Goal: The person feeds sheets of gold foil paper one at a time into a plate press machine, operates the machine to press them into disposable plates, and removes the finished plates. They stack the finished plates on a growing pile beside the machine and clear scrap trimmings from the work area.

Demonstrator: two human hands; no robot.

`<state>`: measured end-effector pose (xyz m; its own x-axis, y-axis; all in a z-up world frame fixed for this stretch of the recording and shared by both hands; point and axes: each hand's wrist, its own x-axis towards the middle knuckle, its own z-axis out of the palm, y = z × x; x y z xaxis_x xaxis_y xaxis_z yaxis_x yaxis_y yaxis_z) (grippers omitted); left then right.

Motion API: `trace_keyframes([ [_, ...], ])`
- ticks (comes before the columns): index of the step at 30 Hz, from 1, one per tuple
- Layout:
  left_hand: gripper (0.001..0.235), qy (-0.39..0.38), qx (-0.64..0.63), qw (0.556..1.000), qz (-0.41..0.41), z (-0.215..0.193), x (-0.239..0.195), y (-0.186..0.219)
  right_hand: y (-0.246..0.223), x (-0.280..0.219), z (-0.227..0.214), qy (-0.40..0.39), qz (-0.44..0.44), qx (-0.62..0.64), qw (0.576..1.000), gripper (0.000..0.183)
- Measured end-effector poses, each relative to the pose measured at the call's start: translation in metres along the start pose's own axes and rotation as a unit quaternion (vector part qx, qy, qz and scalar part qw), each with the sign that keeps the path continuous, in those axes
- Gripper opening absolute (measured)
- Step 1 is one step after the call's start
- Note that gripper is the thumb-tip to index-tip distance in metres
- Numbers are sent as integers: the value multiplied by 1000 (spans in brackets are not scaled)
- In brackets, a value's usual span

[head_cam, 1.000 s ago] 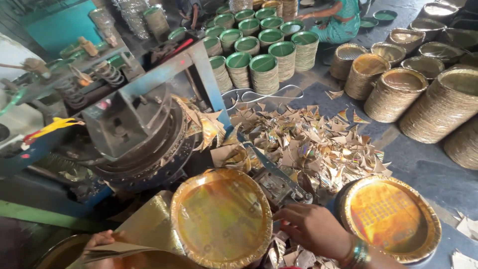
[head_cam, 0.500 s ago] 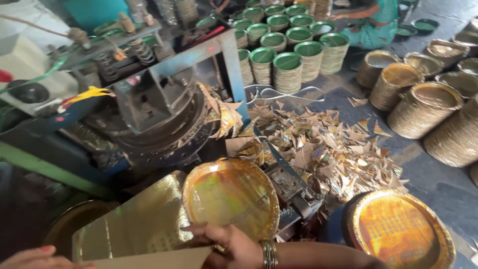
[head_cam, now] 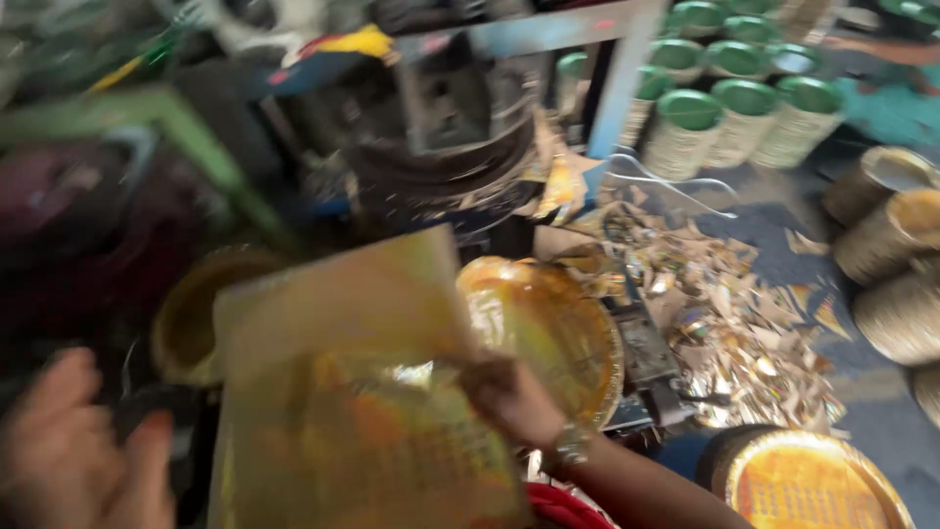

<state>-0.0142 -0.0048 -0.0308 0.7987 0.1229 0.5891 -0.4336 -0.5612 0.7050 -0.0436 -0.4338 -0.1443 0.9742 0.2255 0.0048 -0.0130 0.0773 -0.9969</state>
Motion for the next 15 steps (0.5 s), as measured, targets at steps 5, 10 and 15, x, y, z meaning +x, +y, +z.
trace_keyframes([
  [5, 52, -59, -157, 904, -393, 43, -84, -39, -5, -18, -55, 37, 21, 37, 998, 18],
  [10, 30, -148, -222, 841, -470, 103, -97, -32, -8, -8, -96, 168, 59, 133, 975, 18],
  [15, 31, -100, -194, 929, -299, 180, -13, -34, -124, 39, -71, 194, 115, 188, 956, 41],
])
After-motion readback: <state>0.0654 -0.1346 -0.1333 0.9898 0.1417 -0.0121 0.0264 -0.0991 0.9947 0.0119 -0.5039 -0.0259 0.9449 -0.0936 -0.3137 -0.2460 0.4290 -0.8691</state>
